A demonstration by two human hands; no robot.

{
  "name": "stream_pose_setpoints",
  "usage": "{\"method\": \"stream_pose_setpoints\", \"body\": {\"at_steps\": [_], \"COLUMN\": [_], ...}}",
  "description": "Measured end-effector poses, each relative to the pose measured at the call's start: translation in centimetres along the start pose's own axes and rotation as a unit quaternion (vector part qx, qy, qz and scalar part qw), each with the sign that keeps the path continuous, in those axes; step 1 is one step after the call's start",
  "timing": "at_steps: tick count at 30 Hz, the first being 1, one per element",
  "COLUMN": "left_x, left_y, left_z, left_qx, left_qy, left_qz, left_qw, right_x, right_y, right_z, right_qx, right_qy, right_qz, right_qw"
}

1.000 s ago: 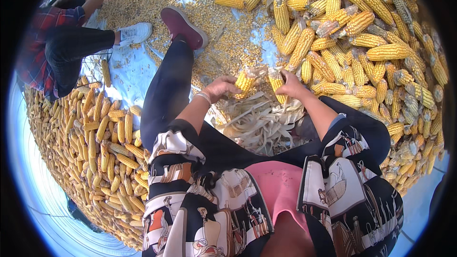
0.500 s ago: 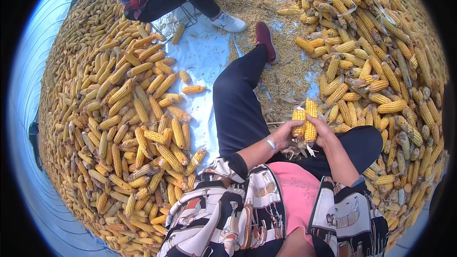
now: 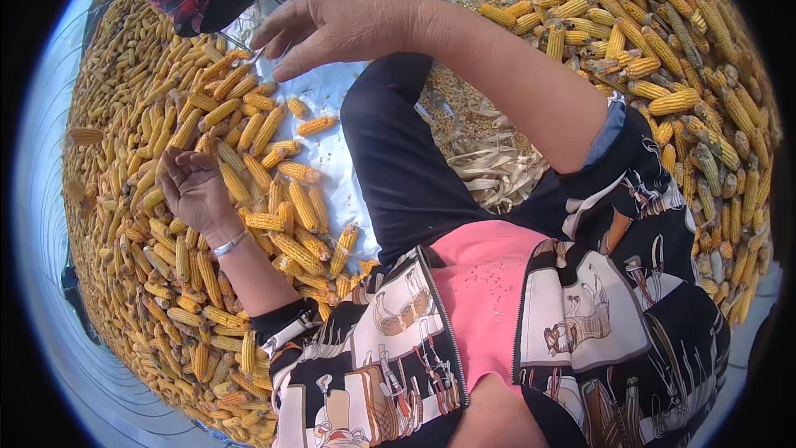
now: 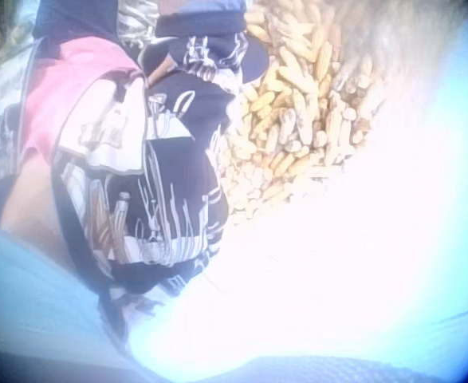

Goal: The person sits on a tarp and shucks corn cobs by hand, removing the husks and silk. The person places the shucked cobs to the side and discards the husks. Another person is visible nearby also shucking corn.

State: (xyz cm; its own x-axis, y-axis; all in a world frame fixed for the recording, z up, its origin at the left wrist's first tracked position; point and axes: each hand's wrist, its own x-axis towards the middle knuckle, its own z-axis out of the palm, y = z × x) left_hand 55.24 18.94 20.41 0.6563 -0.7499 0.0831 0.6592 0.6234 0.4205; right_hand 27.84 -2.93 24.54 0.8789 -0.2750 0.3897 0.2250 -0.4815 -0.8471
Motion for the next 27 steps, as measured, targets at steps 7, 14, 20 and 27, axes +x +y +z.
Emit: {"method": "stream_pose_setpoints", "body": {"at_steps": [7,14,20,27], "left_x": [-11.7,-16.5,-15.1,-15.1], "left_y": [-34.8,-45.4,-47.5,-48.4], "left_z": [-7.4,-14.5,-15.9,-17.8], "left_qx": [0.453,0.531,0.721,0.837], "left_qy": [-0.200,-0.723,-0.433,-0.487], "left_qz": [-0.530,-0.441,-0.402,-0.207], "left_qw": [0.689,0.024,0.363,0.137], "right_x": [-30.4,-39.3,-40.5,-39.5], "right_y": [12.8,16.0,14.9,15.4], "right_z": [-2.5,5.0,6.6,5.6], "right_qx": [-0.032,0.055,-0.094,-0.042], "right_qy": [0.264,0.304,0.090,0.218], "right_qz": [0.629,0.533,0.713,0.656], "right_qw": [0.731,0.788,0.689,0.721]}}
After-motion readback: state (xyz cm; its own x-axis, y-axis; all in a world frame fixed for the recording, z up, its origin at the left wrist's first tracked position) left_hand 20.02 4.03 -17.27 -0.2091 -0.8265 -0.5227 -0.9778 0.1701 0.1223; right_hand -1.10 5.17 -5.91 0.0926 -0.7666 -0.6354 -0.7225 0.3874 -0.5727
